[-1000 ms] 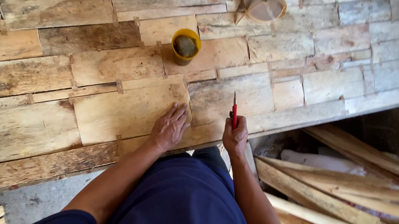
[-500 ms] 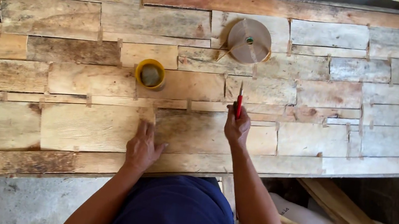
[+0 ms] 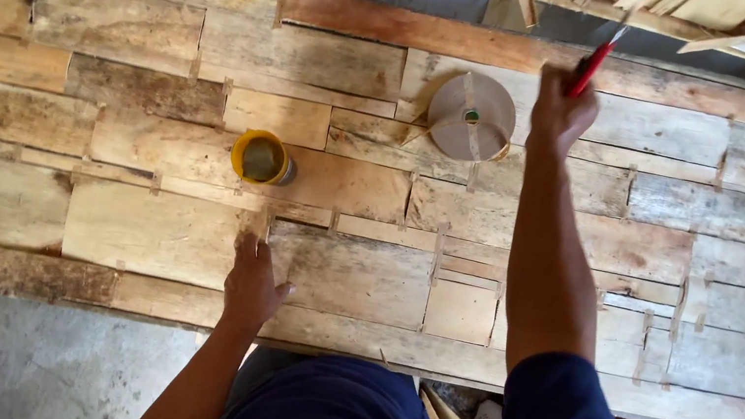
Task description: Trimming and fitting small wood veneer pieces onto a tabletop using a utility knife.
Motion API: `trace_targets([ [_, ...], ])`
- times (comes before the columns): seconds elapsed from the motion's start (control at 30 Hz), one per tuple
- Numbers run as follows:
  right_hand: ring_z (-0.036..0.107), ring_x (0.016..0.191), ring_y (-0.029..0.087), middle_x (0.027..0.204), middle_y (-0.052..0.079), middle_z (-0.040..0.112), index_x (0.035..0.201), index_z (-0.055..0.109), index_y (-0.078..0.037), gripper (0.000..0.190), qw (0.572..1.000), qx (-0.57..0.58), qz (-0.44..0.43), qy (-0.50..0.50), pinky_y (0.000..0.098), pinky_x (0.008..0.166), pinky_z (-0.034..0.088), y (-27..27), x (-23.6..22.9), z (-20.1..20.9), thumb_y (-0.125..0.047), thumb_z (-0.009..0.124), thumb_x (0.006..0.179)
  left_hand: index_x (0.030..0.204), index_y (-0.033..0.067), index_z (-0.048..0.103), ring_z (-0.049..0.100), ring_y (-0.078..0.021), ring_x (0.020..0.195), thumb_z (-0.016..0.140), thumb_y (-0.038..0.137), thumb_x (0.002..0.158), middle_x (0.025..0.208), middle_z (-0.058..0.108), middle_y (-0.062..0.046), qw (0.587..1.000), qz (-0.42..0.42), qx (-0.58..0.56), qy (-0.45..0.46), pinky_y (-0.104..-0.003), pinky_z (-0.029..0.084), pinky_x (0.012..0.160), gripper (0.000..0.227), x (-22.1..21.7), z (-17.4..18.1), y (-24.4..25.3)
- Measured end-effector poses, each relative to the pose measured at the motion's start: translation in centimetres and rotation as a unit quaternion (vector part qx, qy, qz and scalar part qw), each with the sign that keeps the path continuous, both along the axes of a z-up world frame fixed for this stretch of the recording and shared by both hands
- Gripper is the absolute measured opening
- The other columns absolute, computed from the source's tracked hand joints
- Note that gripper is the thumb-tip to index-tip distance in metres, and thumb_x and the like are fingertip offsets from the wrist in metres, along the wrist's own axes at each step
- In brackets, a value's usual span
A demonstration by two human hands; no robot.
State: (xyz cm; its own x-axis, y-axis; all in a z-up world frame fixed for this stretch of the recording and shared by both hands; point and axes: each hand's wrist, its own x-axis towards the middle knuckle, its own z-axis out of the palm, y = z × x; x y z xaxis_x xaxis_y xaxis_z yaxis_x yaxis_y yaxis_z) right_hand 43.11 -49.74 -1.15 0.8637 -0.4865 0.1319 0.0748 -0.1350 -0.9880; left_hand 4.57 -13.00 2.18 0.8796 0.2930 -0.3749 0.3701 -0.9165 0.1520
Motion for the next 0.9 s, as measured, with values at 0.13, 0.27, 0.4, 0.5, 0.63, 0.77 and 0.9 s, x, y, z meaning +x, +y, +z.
trace_targets([
  [0.13,0.056,0.069,0.008,0.077,-0.002,0.067,0.086,0.071,-0.007,0.012,0.995,0.085,0.011,-0.055,0.0257,0.064,0.048,0.2,6.8,-0.8,-0.008,0.083,0.086,0.137,-0.0055,0.042,0.029,-0.0442,0.148,0.094,0.032,0.068,0.155,0.031,-0.024,1.0,0.024,-0.002,-0.013,-0.048,0.049,0.107,0.094,-0.1,-0.6,-0.2],
  [0.27,0.057,0.067,0.011,0.074,-0.001,0.064,0.081,0.064,-0.008,0.021,0.995,0.074,-0.057,-0.025,0.028,0.063,0.051,1.5,9.7,-3.2,-0.007,0.086,0.08,0.138,-0.0042,0.042,0.029,-0.0435,0.149,0.094,0.03,0.067,0.156,0.03,-0.024,0.999,0.03,0.0,-0.019,-0.047,0.048,0.109,0.094,-0.2,-1.0,-0.1],
  [0.4,0.057,0.063,0.014,0.072,0.001,0.063,0.078,0.06,-0.008,0.03,0.989,0.092,-0.105,0.048,0.031,0.06,0.052,2.8,11.5,-7.1,-0.013,0.09,0.075,0.141,-0.0029,0.04,0.028,-0.0429,0.15,0.093,0.029,0.068,0.158,0.028,-0.024,0.999,0.038,-0.003,-0.009,-0.047,0.047,0.11,0.096,-0.1,-1.0,-0.2],
  [0.5,0.058,0.063,0.016,0.072,0.003,0.065,0.079,0.061,-0.007,0.032,0.986,0.105,-0.107,0.077,0.0326,0.06,0.052,3.9,12.1,-7.3,-0.016,0.091,0.075,0.141,-0.0035,0.039,0.026,-0.0438,0.15,0.093,0.029,0.066,0.159,0.026,-0.025,0.999,0.043,-0.01,-0.015,-0.048,0.045,0.111,0.098,0.0,-1.1,-0.2],
  [0.63,0.058,0.063,0.016,0.073,0.004,0.065,0.08,0.062,-0.007,0.031,0.986,0.12,-0.096,0.071,0.0339,0.059,0.052,4.4,12.8,-8.8,-0.017,0.091,0.075,0.142,-0.0041,0.039,0.025,-0.0441,0.15,0.094,0.028,0.065,0.159,0.026,-0.025,0.998,0.051,-0.017,-0.019,-0.049,0.044,0.112,0.099,0.0,-0.5,-0.8],
  [0.77,0.059,0.065,0.018,0.074,0.005,0.066,0.082,0.063,-0.005,0.026,0.988,0.104,-0.076,0.082,0.0346,0.062,0.052,4.5,13.0,-8.1,-0.015,0.086,0.078,0.143,-0.0038,0.039,0.026,-0.0435,0.15,0.093,0.029,0.066,0.16,0.028,-0.024,0.998,0.056,-0.013,-0.01,-0.048,0.044,0.111,0.1,0.2,-0.6,-0.7],
  [0.9,0.063,0.07,0.019,0.079,0.005,0.068,0.088,0.064,-0.006,0.021,0.978,0.12,-0.083,0.146,0.0351,0.067,0.054,4.9,11.7,-4.6,-0.014,0.08,0.079,0.141,-0.0032,0.04,0.028,-0.0441,0.15,0.093,0.029,0.065,0.159,0.028,-0.025,0.999,0.052,-0.012,-0.012,-0.048,0.046,0.111,0.098,0.3,-0.6,-0.8],
])
